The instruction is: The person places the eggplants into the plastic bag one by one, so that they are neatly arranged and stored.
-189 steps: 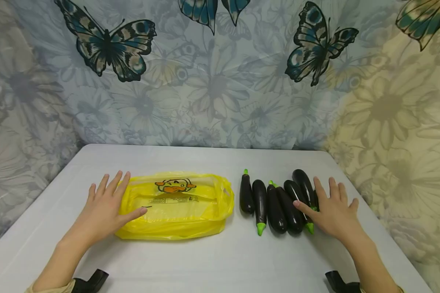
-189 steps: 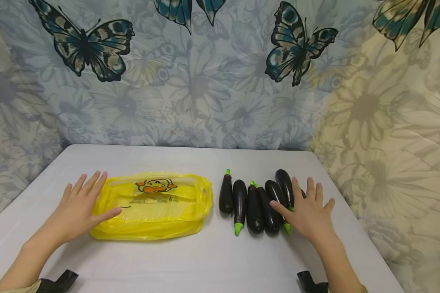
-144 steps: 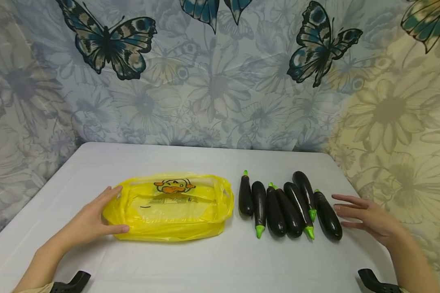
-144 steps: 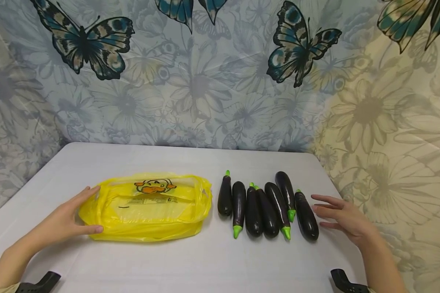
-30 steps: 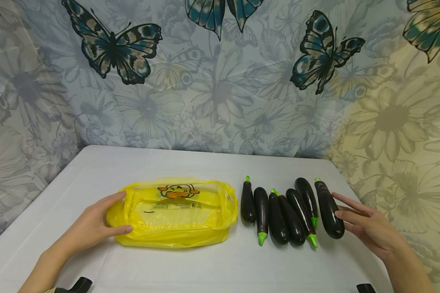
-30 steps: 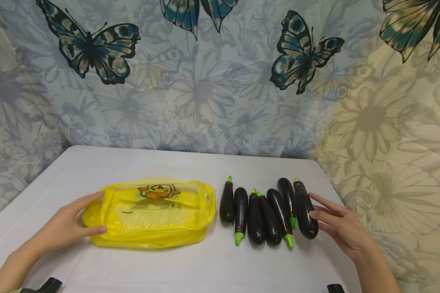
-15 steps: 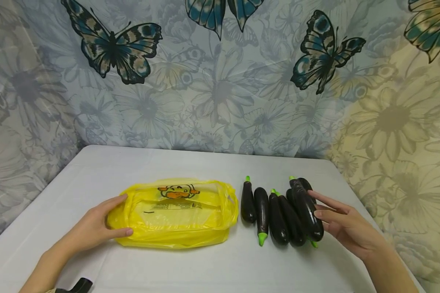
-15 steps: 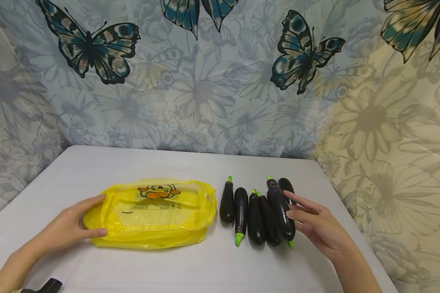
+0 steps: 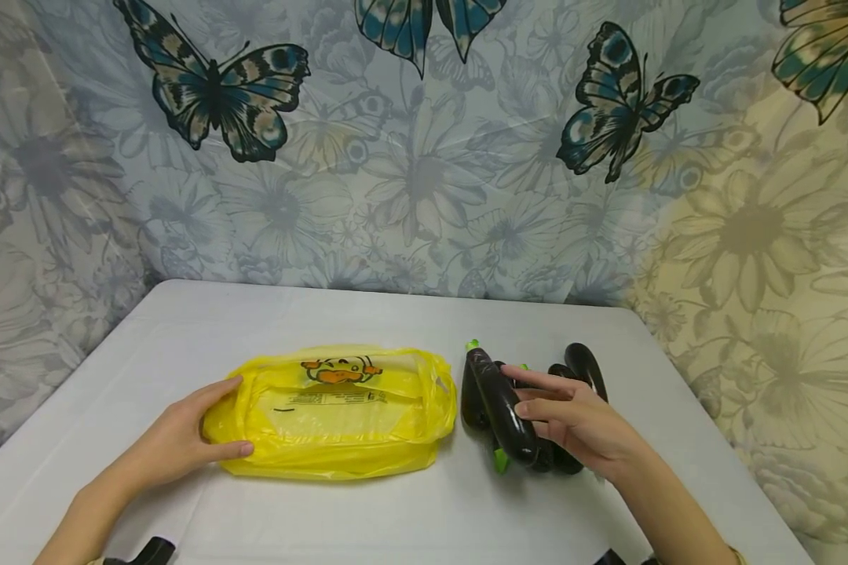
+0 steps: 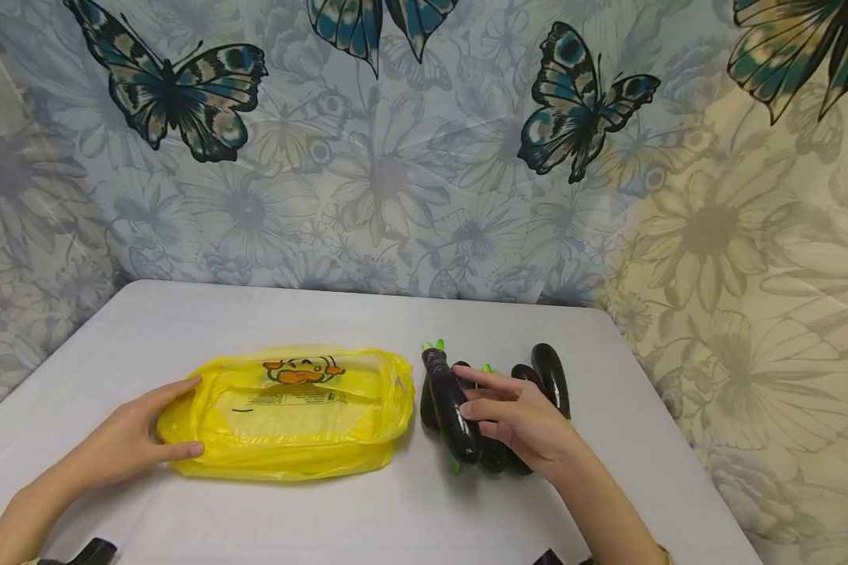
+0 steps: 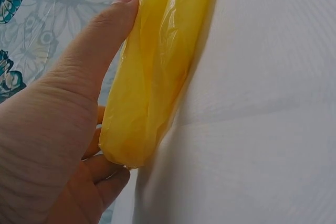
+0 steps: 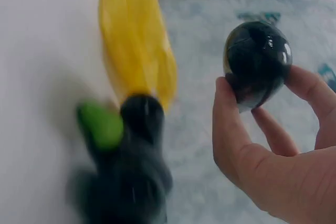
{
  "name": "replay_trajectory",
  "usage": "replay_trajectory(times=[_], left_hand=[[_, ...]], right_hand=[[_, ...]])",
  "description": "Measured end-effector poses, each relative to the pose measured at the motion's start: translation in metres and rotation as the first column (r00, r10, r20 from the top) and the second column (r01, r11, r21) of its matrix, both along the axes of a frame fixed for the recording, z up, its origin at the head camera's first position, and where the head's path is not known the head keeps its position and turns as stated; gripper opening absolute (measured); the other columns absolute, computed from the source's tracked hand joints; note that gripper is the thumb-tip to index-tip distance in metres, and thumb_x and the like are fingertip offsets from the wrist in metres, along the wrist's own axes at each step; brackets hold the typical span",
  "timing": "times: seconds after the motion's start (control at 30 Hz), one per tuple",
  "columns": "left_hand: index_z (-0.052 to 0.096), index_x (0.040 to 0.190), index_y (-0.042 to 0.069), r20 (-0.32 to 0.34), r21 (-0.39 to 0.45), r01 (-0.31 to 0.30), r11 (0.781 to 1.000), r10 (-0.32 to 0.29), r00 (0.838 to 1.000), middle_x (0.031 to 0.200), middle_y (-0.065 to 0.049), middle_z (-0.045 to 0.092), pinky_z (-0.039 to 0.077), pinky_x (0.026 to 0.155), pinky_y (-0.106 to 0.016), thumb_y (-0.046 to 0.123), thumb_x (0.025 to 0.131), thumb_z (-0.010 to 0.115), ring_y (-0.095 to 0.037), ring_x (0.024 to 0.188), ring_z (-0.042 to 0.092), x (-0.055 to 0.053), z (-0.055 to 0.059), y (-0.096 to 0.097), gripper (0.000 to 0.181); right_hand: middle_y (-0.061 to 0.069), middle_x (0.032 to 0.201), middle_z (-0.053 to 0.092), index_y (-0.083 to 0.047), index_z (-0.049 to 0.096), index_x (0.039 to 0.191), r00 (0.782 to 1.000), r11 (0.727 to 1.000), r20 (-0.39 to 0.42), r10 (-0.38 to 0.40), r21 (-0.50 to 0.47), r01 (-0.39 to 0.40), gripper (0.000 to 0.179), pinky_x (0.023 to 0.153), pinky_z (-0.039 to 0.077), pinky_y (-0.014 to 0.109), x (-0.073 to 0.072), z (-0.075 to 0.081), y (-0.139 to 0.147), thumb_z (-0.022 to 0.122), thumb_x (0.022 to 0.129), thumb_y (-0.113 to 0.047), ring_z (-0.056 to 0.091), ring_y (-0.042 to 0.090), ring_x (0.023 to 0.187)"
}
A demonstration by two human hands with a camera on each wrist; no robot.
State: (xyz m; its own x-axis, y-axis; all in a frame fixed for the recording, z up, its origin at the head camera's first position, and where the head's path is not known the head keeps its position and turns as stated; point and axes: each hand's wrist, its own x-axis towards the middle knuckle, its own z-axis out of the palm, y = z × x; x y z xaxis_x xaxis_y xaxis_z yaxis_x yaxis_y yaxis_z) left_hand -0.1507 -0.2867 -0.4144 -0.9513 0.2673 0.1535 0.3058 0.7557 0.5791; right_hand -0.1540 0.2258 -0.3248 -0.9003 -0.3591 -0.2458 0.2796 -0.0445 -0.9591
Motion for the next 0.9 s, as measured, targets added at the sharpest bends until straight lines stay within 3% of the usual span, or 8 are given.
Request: replay_trajectory(times=[0.1, 0.27, 0.4, 0.53, 0.7, 0.9], left_hand=[[0.041, 0.147, -0.003, 0.004, 0.0, 0.002, 1.0, -0.002, 1.0, 0.144, -0.029, 0.041, 0.031, 0.102, -0.066, 0.052, 0.071, 0.084, -0.052, 0.13, 0.036, 0.0, 0.0, 0.0, 0.103], [0.04, 0.148, -0.002, 0.011, -0.007, 0.002, 1.0, -0.002, 1.0, 0.145, -0.028, 0.041, 0.03, 0.102, -0.065, 0.055, 0.072, 0.082, -0.051, 0.131, 0.036, -0.001, 0.0, 0.0, 0.104], [0.039, 0.148, -0.003, 0.016, -0.007, 0.002, 1.0, -0.002, 1.0, 0.146, -0.028, 0.04, 0.03, 0.103, -0.066, 0.055, 0.072, 0.082, -0.051, 0.131, 0.035, 0.0, 0.001, -0.001, 0.104], [0.04, 0.147, -0.004, 0.008, -0.005, 0.001, 1.0, -0.001, 1.0, 0.145, -0.028, 0.041, 0.03, 0.103, -0.065, 0.053, 0.072, 0.082, -0.051, 0.131, 0.035, 0.0, 0.002, -0.002, 0.103], [0.039, 0.147, -0.005, 0.004, 0.002, 0.006, 1.0, -0.006, 1.0, 0.145, -0.028, 0.041, 0.03, 0.103, -0.065, 0.053, 0.073, 0.083, -0.051, 0.131, 0.035, 0.001, 0.001, -0.003, 0.103], [0.039, 0.147, -0.005, 0.003, 0.002, 0.002, 1.0, -0.002, 1.0, 0.145, -0.028, 0.041, 0.03, 0.103, -0.065, 0.053, 0.072, 0.083, -0.051, 0.132, 0.034, 0.001, 0.001, -0.003, 0.104]], right_hand=[[0.017, 0.152, 0.032, -0.007, 0.052, 0.143, 1.0, 1.0, 0.028, 0.005, -0.003, -0.005, 0.06, 0.074, 0.049, 0.025, -0.002, -0.002, -0.025, 0.072, 0.087, -0.004, 0.057, 0.015, 0.09], [0.017, 0.134, 0.053, -0.006, 0.058, 0.138, 0.997, 1.0, 0.075, 0.001, -0.025, 0.001, 0.058, 0.091, 0.051, 0.036, -0.003, -0.012, -0.071, 0.075, 0.083, -0.004, 0.06, 0.021, 0.106], [0.017, 0.139, 0.051, -0.004, 0.06, 0.135, 0.996, 0.998, 0.091, 0.027, -0.062, -0.022, 0.055, 0.094, 0.051, 0.041, -0.003, -0.023, -0.105, 0.077, 0.082, -0.003, 0.057, 0.027, 0.118], [0.017, 0.137, 0.053, -0.005, 0.062, 0.133, 0.993, 0.996, 0.109, 0.038, -0.087, -0.029, 0.054, 0.087, 0.055, 0.038, -0.008, -0.03, -0.131, 0.077, 0.081, -0.003, 0.062, 0.028, 0.11], [0.018, 0.126, 0.061, -0.008, 0.061, 0.135, 0.978, 0.985, 0.207, 0.038, -0.173, -0.002, 0.054, 0.083, 0.056, 0.036, -0.019, -0.033, -0.161, 0.074, 0.084, -0.001, 0.065, 0.026, 0.094], [0.021, 0.123, 0.06, -0.005, 0.061, 0.134, 0.956, 0.973, 0.288, 0.062, -0.229, 0.006, 0.052, 0.088, 0.054, 0.041, -0.028, -0.039, -0.197, 0.071, 0.084, 0.004, 0.063, 0.031, 0.105]])
